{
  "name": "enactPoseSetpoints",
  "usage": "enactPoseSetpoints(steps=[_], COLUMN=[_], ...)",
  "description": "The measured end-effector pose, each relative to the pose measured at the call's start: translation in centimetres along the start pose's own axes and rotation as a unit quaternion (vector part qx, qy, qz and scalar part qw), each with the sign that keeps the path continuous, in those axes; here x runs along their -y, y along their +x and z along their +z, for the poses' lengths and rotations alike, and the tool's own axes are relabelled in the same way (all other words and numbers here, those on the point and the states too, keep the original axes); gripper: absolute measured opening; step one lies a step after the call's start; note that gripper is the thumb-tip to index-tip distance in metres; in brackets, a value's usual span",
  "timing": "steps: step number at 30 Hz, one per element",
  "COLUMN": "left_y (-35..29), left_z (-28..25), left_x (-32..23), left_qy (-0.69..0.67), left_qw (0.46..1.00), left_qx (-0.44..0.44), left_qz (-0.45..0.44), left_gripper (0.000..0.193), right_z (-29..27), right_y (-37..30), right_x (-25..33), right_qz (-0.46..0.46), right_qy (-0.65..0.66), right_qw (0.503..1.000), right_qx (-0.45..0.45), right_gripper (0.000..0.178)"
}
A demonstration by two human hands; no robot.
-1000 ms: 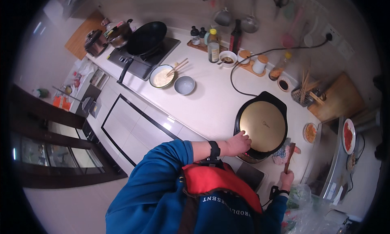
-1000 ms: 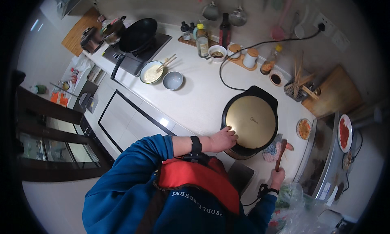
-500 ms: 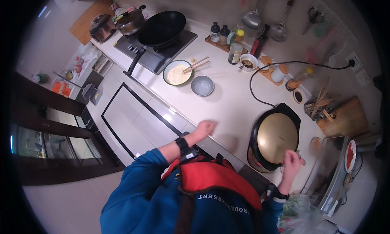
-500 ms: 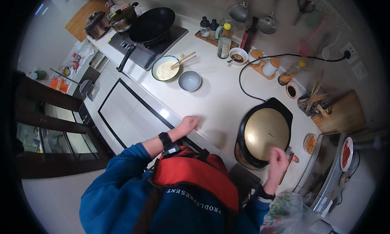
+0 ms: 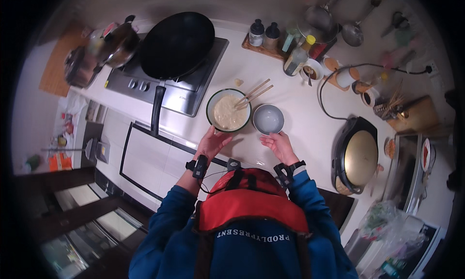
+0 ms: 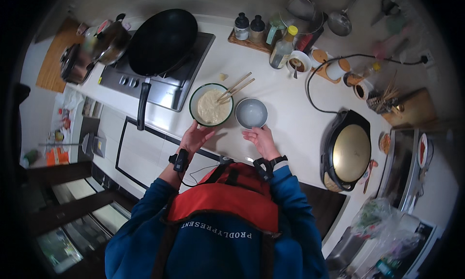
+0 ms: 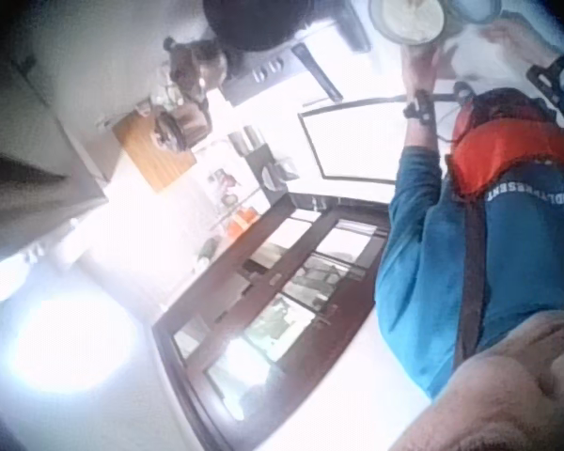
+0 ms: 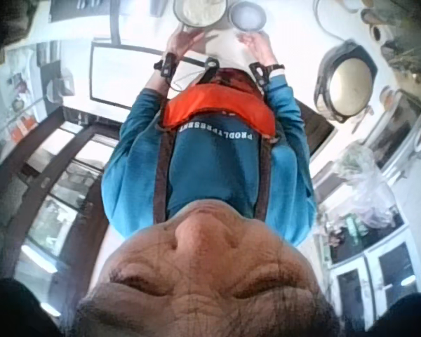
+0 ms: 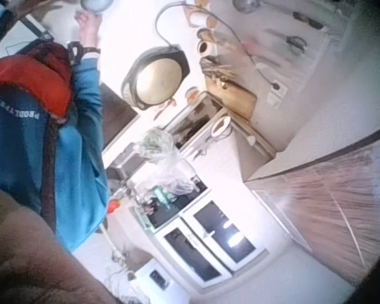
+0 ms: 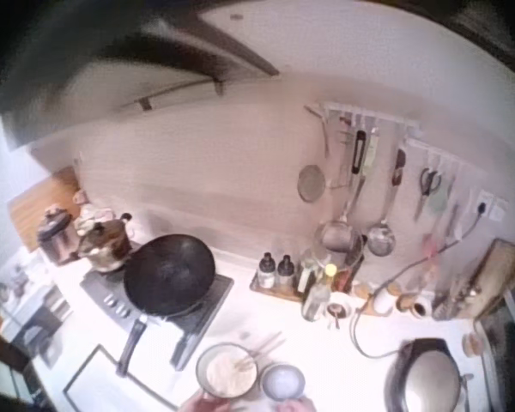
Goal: The person mixes a batter in a bowl using chopsticks, then retrieves an electric griddle from a cabinet, plugs it in, and continues mixing the batter. They briefly walk to another room and return to the kitchen to resume mixing.
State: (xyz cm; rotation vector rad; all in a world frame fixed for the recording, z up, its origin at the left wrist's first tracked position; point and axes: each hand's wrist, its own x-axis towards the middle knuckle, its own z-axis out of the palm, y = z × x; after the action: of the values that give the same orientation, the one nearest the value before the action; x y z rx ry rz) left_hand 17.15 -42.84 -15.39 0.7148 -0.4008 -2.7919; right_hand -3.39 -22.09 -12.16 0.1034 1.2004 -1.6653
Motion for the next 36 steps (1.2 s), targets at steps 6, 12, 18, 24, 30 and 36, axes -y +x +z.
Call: enactPoseSetpoints(steps=[6,12,18,24,30,36], left_y=[3.6,2.5,-1.2,-4.4,-3.9,-1.9], left_z=[-0.9,-0.7,-0.4,3.0,8.5,14.2], left_x=[-1.1,-1.4,-1.1,1.5,4.9,5.7], left_qy=[-0.022,-0.055,-0.033,-0.009,0.045,0.119], left_qw=[0.999,0.996,0.994,0.995,0.995,0.990], left_qx=[0.035,0.009,0.009,0.044,0.077,0.073], left_qz=[-0.035,-0.064,-0.102,-0.084,-0.054,-0.002], left_gripper=[0.057,0.056,0.054,0.057,0.055,0.065], right_z=[-0.1,-1.2,-0.9,2.6,5.1,5.0], right_y=[2.4,5.0,3.3,-3.7,-7.0,-15.0], right_x=[0.0,2.1,4.6,6.7,10.2,11.5], right_qz=[-0.037,-0.048,0.009,-0.072,-0.246,-0.388], right_qy=[0.078,0.079,-0.048,-0.154,-0.180,-0.382], right_qw=[0.995,0.994,0.999,0.983,0.951,0.834], right_qx=[-0.040,-0.050,-0.004,0.064,0.061,0.085], right_gripper=[0.029,0.029,0.033,0.035,0.011,0.005])
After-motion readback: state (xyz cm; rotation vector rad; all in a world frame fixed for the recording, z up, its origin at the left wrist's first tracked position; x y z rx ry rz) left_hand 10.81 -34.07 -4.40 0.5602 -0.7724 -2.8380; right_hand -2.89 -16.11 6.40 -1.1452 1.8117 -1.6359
